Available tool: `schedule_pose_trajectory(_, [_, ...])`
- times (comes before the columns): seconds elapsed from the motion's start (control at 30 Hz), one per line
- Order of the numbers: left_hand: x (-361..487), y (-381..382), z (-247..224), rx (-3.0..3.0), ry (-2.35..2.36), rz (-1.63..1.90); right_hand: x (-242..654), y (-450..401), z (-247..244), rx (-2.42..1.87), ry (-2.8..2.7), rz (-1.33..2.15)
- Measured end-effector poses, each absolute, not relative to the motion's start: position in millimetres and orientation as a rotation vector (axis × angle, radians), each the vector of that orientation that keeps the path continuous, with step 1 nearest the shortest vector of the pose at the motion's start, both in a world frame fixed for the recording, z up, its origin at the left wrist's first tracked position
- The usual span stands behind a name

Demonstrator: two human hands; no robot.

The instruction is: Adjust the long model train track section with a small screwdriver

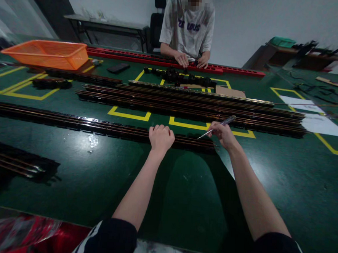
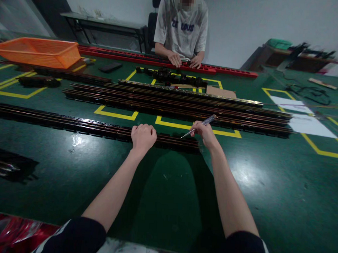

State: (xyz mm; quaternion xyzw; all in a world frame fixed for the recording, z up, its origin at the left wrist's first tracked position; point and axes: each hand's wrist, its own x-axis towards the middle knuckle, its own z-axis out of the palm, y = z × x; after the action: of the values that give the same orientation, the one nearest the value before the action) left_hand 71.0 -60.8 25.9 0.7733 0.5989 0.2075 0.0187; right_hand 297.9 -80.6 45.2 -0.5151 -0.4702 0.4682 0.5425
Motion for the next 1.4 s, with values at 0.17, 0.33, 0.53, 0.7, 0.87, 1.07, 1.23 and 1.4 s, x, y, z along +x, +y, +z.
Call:
schedule_pose_trajectory(0.17, [72, -61, 24, 2.414, 1.876, 0.659, 294, -79, 42, -1.211, -1.083, 1.125])
schedule_pose_trajectory(0.33, [72, -62, 20, 2.442, 1.873, 0.726, 292, -78, 35, -1.18, -1.052, 1.168])
schedule_pose_trajectory(0.53, [75, -65, 21, 2.437, 1.846, 0.755, 295, -76, 30, -1.163, -1.084, 1.205])
schedule_pose_trajectory(0.7, [91, -72, 19, 2.502, 1.635, 0.81, 295, -74, 28, -1.126, -1.088, 1.237])
schedule_pose_trajectory(0.87, [100, -74, 17, 2.512, 1.611, 0.789, 293, -75, 28, -1.129, -1.08, 1.226])
schedule_pose_trajectory(1.07, [99, -72, 17, 2.52, 1.651, 0.817, 291, -76, 31, -1.134, -1.077, 1.214])
schedule_pose_trajectory(1.23, [99, -72, 17, 2.509, 1.635, 0.814, 291, -77, 33, -1.132, -1.091, 1.213])
schedule_pose_trajectory(1.4, [99, -72, 17, 2.514, 1.644, 0.816, 292, -77, 32, -1.139, -1.101, 1.198])
